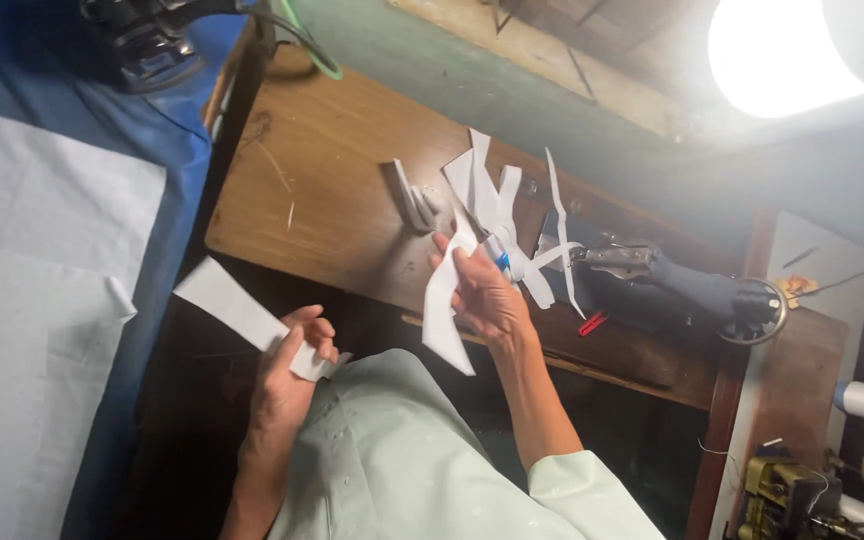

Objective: The person irons several white fabric strips on a blue-covered worktable. They pick up each strip, place it on the table, and press it with a steam iron, occasionally using a wooden block to hold the fabric in place.

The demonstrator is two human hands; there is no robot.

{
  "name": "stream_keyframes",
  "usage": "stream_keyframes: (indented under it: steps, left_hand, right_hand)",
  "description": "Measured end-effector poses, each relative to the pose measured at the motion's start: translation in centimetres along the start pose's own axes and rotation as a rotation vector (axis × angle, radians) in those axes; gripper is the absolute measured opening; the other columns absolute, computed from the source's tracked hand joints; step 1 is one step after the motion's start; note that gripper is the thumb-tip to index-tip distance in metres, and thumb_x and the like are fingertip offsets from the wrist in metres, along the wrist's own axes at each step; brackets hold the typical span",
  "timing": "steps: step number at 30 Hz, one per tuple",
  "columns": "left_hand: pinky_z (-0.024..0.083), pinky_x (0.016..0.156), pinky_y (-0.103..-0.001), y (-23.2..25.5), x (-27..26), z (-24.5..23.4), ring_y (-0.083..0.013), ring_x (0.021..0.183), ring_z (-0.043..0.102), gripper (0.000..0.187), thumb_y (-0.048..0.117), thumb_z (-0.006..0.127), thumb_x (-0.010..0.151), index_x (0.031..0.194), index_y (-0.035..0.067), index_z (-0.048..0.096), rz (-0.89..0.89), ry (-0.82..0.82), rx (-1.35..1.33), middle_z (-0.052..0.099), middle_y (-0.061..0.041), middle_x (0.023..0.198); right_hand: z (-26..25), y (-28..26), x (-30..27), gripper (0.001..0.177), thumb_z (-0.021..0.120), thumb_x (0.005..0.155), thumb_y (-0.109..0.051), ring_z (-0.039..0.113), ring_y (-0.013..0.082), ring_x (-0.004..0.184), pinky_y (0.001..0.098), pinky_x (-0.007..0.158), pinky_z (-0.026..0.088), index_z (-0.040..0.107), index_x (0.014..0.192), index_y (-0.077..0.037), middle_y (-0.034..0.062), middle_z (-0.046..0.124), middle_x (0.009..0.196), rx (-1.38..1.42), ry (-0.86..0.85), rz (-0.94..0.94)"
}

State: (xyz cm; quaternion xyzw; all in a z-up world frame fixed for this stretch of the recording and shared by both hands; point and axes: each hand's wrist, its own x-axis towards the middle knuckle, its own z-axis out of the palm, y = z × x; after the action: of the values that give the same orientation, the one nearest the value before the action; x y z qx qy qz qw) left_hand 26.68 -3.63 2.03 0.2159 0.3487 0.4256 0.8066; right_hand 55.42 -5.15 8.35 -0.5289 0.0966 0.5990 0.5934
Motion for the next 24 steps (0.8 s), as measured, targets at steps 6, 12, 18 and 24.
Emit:
stream_keyframes:
  steps: [6,12,18,24]
  left_hand:
    - [0.055,0.057,-0.034,1.1,0.5,0.3,-0.0202,0.055,0.060,0.040,0.029,0.050,0.108,0.123,-0.005,0.065,-0.081,0.104,0.339,0.068,-0.019,0.083]
    - [0.046,0.066,-0.026,1.7,0.2,0.5,-0.0146,0.056,0.055,0.048,0.039,0.052,0.103,0.126,-0.001,0.066,-0.189,0.206,0.638,0.067,-0.010,0.086]
    - [0.044,0.068,-0.029,-1.1,-0.7,-2.0,-0.0180,0.057,0.056,0.046,0.038,0.051,0.105,0.125,0.000,0.066,-0.264,0.316,0.622,0.065,-0.012,0.090]
    - [0.045,0.068,-0.030,-2.2,-0.8,-1.4,-0.0177,0.060,0.057,0.041,0.036,0.052,0.104,0.121,0.002,0.068,-0.285,0.346,0.634,0.067,-0.010,0.091]
  right_hand:
    - [1.8,1.0,3.7,0.074,0.070,0.096,-0.013,0.064,0.0362,0.122,0.0554,0.100,0.056,0.036,0.160,-0.027,0.0180,0.055,0.149,-0.207,-0.088,-0.214]
    - [-0.8,-0.9,7.8,0.102,0.057,0.081,-0.060,0.033,0.0260,0.151,0.0428,0.116,0.038,0.017,0.161,-0.010,0.0102,0.020,0.168,-0.878,0.129,-0.219]
    - [-16.6,-3.0,13.8,0.038,0.054,0.091,-0.042,0.071,0.0123,0.091,0.0303,0.084,0.051,0.080,0.097,-0.014,-0.0002,0.080,0.091,-1.024,0.592,-0.467]
    - [-15.3,-9.3,18.6,0.076,0.053,0.081,-0.064,0.062,0.0297,0.127,0.0435,0.108,0.044,0.065,0.136,-0.013,0.0120,0.068,0.136,-1.193,0.629,-0.447]
